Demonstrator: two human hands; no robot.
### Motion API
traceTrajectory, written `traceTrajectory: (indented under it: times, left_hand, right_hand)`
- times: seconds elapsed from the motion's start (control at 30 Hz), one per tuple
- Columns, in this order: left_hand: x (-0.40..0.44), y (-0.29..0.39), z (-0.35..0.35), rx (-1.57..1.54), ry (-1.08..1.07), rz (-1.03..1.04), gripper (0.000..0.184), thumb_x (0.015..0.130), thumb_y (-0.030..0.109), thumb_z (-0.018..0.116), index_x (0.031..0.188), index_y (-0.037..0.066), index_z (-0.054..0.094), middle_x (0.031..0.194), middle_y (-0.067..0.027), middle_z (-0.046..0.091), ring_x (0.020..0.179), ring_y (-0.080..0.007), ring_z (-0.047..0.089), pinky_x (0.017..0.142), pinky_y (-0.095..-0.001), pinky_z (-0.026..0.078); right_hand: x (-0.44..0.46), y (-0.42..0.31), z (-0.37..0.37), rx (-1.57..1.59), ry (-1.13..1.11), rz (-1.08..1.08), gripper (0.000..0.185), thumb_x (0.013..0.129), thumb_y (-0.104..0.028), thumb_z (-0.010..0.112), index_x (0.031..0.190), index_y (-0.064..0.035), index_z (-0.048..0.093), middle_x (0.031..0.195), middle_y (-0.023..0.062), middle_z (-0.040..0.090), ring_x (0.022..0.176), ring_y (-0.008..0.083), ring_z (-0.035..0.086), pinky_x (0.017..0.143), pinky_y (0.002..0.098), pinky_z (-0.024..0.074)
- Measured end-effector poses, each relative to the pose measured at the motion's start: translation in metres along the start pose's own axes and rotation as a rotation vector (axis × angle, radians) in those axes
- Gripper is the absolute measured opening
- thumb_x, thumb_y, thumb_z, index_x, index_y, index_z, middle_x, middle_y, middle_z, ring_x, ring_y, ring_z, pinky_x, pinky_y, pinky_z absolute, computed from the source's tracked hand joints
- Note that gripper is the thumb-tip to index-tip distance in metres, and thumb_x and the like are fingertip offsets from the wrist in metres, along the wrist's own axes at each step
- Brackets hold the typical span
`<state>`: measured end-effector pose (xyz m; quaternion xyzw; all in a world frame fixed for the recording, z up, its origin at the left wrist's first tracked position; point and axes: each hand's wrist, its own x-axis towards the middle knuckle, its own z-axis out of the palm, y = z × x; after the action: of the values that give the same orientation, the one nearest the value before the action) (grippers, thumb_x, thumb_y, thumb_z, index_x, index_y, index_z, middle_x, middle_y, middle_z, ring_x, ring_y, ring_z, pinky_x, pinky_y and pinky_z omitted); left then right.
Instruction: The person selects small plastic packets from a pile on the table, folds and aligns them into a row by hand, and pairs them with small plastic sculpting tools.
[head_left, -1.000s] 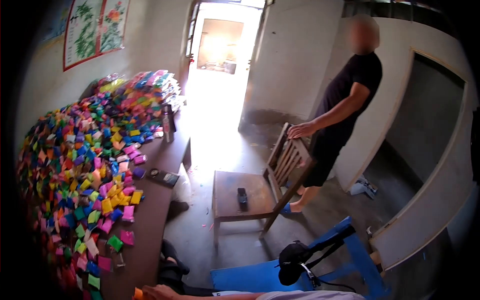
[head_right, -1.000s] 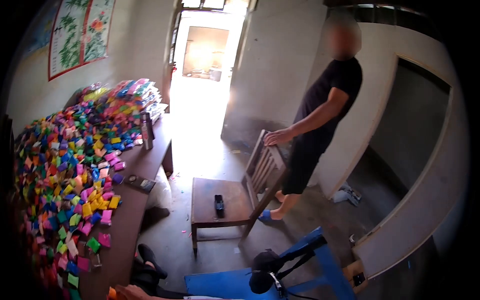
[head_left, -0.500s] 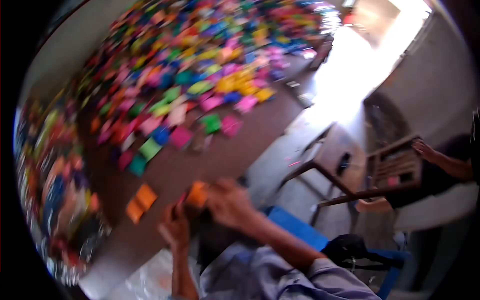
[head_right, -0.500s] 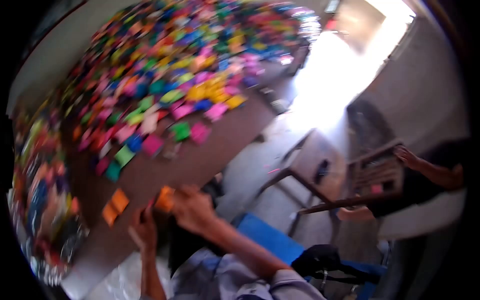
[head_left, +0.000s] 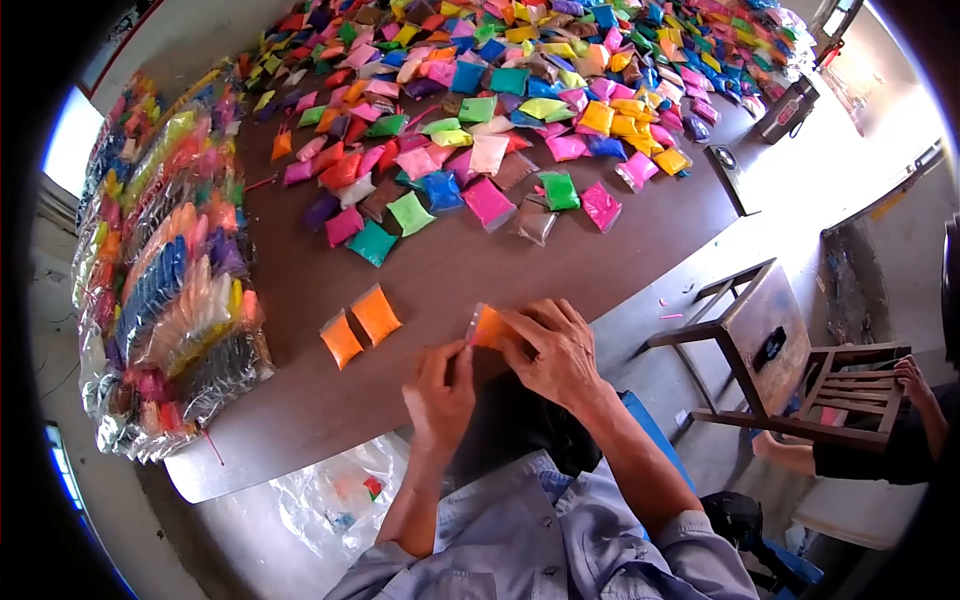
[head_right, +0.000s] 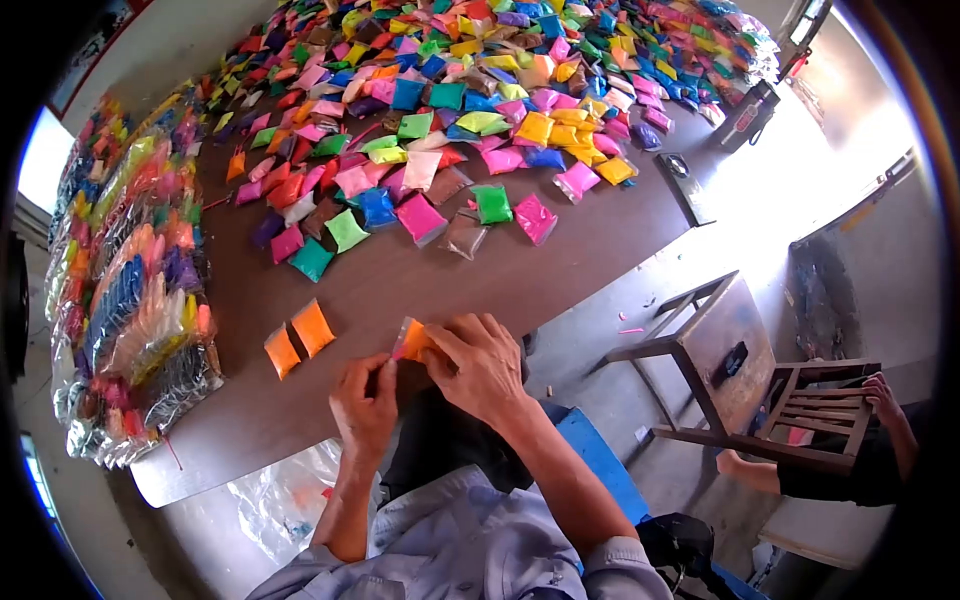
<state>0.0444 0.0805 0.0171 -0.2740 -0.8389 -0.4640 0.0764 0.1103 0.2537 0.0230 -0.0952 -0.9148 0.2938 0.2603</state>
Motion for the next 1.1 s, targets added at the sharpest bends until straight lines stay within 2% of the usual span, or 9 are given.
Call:
traceTrajectory:
  times: [0.03, 0.27, 0.37, 0.57, 0.67, 0.7, 0.9, 1.0, 1.1]
  left_hand:
    - [0.001, -0.001, 0.004, 0.032, 0.017, 0.076, 0.007, 0.095, 0.009, 0.073, 0.101, 0.005, 0.072, 0.09, -0.0134, 0.07, 0.077, -0.0337, 0.07, 0.065, -0.0377, 0.058]
    - [0.025, -0.005, 0.01, 0.341, -0.113, -0.011, 0.007, 0.093, 0.006, 0.074, 0.097, 0.003, 0.069, 0.088, -0.0145, 0.071, 0.077, -0.0334, 0.071, 0.064, -0.0394, 0.058]
    - [0.036, -0.006, 0.005, 0.263, -0.052, 0.098, 0.003, 0.097, 0.011, 0.069, 0.097, 0.009, 0.067, 0.088, -0.0101, 0.069, 0.075, -0.0333, 0.071, 0.061, -0.0401, 0.058]
    - [0.022, 0.002, 0.009, 0.242, -0.083, 0.186, 0.009, 0.099, 0.014, 0.067, 0.094, 0.007, 0.065, 0.087, -0.0103, 0.069, 0.074, -0.0334, 0.07, 0.061, -0.0401, 0.057]
    - [0.032, -0.008, 0.006, 0.298, -0.133, 0.052, 0.006, 0.092, 0.005, 0.073, 0.094, 0.001, 0.068, 0.088, -0.016, 0.07, 0.078, -0.0375, 0.07, 0.065, -0.0423, 0.056]
    - [0.034, -0.011, 0.004, 0.343, -0.135, 0.11, 0.007, 0.098, 0.013, 0.068, 0.096, 0.007, 0.066, 0.089, -0.0109, 0.07, 0.076, -0.0343, 0.07, 0.063, -0.0411, 0.057]
    - [0.029, 0.0, 0.006, 0.182, -0.097, 0.195, 0.009, 0.099, 0.016, 0.067, 0.096, 0.008, 0.067, 0.089, -0.0106, 0.07, 0.074, -0.0356, 0.069, 0.063, -0.0429, 0.057]
    - [0.025, -0.002, 0.01, 0.241, -0.145, 0.072, 0.004, 0.093, 0.004, 0.072, 0.093, 0.002, 0.068, 0.089, -0.0149, 0.072, 0.078, -0.0355, 0.071, 0.067, -0.0395, 0.057]
    - [0.035, -0.012, 0.007, 0.313, -0.144, 0.105, 0.005, 0.096, 0.01, 0.069, 0.094, 0.005, 0.067, 0.09, -0.0123, 0.071, 0.077, -0.0347, 0.07, 0.065, -0.041, 0.057]
  right_hand:
    - [-0.001, -0.001, 0.002, 0.009, -0.001, -0.002, 0.031, 0.077, -0.013, 0.08, 0.109, -0.0131, 0.078, 0.105, 0.0059, 0.069, 0.094, 0.0283, 0.065, 0.081, 0.0396, 0.0534]
    - [-0.012, 0.003, 0.018, -0.031, 0.16, -0.04, 0.036, 0.072, -0.019, 0.086, 0.106, -0.0115, 0.078, 0.1, 0.0063, 0.068, 0.093, 0.0285, 0.064, 0.082, 0.0403, 0.0523]
    - [-0.009, 0.003, 0.018, -0.028, 0.195, -0.036, 0.038, 0.07, -0.021, 0.087, 0.106, -0.0115, 0.078, 0.098, 0.0059, 0.068, 0.092, 0.0281, 0.064, 0.081, 0.0395, 0.0513]
    - [-0.012, 0.006, 0.022, 0.007, 0.25, -0.039, 0.038, 0.07, -0.025, 0.089, 0.105, -0.012, 0.077, 0.094, 0.0049, 0.067, 0.087, 0.0265, 0.063, 0.077, 0.0379, 0.049]
    - [-0.013, 0.006, 0.022, -0.007, 0.254, -0.043, 0.038, 0.071, -0.026, 0.089, 0.103, -0.0123, 0.076, 0.093, 0.0043, 0.067, 0.085, 0.026, 0.063, 0.077, 0.0377, 0.0486]
    - [-0.012, 0.006, 0.022, -0.004, 0.26, -0.048, 0.037, 0.071, -0.027, 0.089, 0.103, -0.0125, 0.076, 0.093, 0.004, 0.067, 0.085, 0.026, 0.063, 0.077, 0.0376, 0.0486]
    - [-0.014, 0.011, 0.023, 0.038, 0.293, -0.051, 0.034, 0.072, -0.026, 0.088, 0.1, -0.0114, 0.076, 0.094, 0.0042, 0.068, 0.084, 0.026, 0.063, 0.077, 0.0372, 0.0481]
    - [-0.015, 0.011, 0.023, 0.049, 0.298, -0.056, 0.033, 0.073, -0.026, 0.088, 0.099, -0.0108, 0.075, 0.095, 0.0046, 0.069, 0.085, 0.0263, 0.063, 0.077, 0.0373, 0.0478]
    - [-0.016, 0.013, 0.021, 0.049, 0.268, -0.067, 0.031, 0.073, -0.025, 0.087, 0.098, -0.0109, 0.074, 0.095, 0.005, 0.069, 0.086, 0.0264, 0.063, 0.077, 0.0373, 0.0475]
